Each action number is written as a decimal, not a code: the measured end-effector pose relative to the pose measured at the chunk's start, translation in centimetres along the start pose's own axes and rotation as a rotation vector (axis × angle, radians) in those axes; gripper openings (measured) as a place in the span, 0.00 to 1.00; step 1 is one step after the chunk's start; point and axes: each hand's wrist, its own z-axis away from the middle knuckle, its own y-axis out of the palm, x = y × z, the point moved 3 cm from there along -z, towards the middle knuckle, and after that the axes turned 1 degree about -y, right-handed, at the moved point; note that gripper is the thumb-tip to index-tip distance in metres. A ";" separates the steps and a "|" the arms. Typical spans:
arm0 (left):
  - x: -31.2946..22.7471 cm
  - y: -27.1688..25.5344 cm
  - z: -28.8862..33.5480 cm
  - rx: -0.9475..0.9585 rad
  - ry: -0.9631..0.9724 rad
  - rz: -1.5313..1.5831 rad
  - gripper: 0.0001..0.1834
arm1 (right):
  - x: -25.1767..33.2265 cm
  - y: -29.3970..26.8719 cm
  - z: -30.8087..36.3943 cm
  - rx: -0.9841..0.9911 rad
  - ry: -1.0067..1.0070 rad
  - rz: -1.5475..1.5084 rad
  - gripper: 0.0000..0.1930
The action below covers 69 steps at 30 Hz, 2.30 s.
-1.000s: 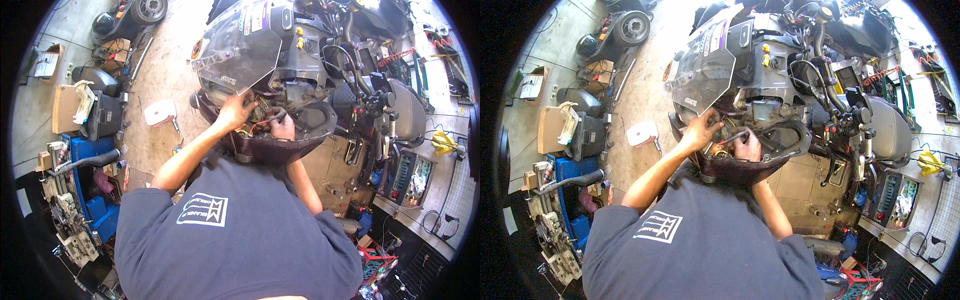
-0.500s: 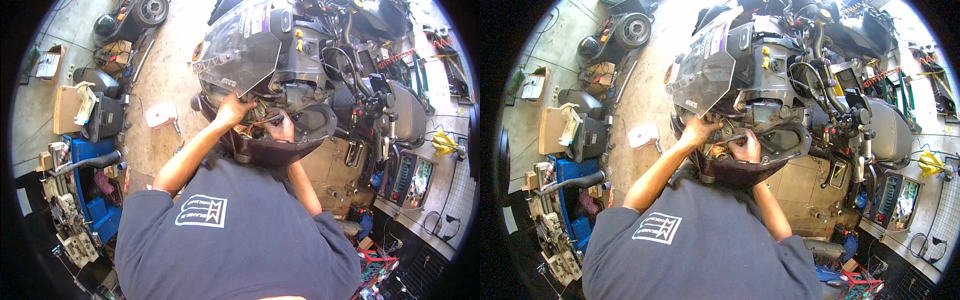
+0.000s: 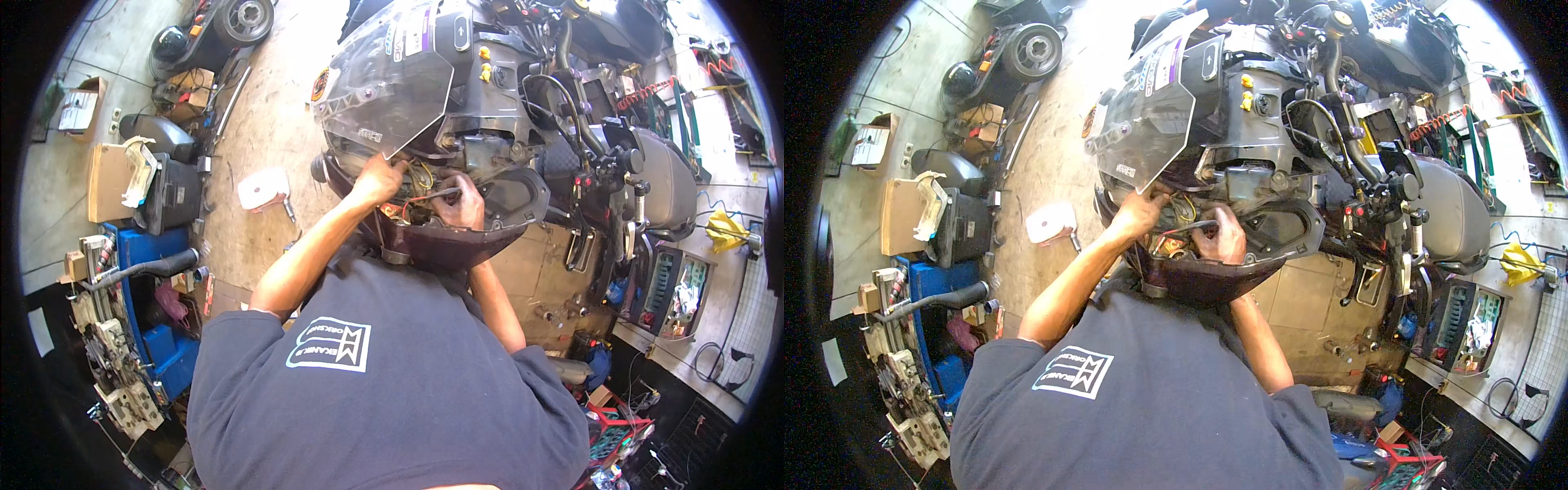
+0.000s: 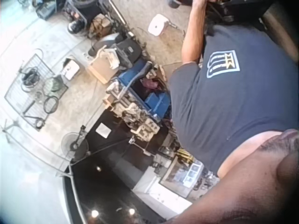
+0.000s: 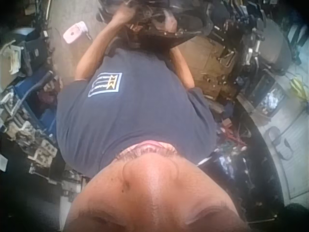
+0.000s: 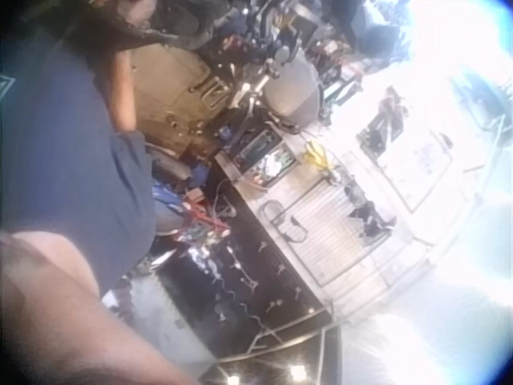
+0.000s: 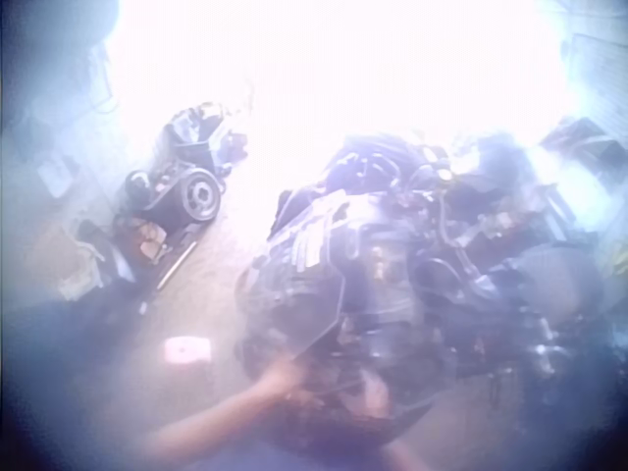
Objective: The person detaches a plastic fairing panel from a wall rack and carries it to a motorcycle. They then align the fairing with the motorcycle's frame and connect several electrical wires by hand before using a screwdriver to secure the components.
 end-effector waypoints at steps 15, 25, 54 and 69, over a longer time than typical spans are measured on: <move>-2.4 -0.4 0.7 0.047 -0.113 -0.056 0.21 | 1.3 0.4 0.7 0.046 0.124 -0.325 0.10; -1.8 -0.4 0.3 0.134 -0.168 0.337 0.16 | 0.5 0.8 0.7 0.012 -0.104 -0.244 0.10; -2.7 -1.0 0.9 0.254 -0.155 0.246 0.19 | 0.3 0.9 0.6 -0.019 0.015 -0.261 0.10; -1.5 -0.5 0.3 0.309 -0.099 0.327 0.16 | 0.9 1.3 0.5 -0.068 0.080 -0.260 0.15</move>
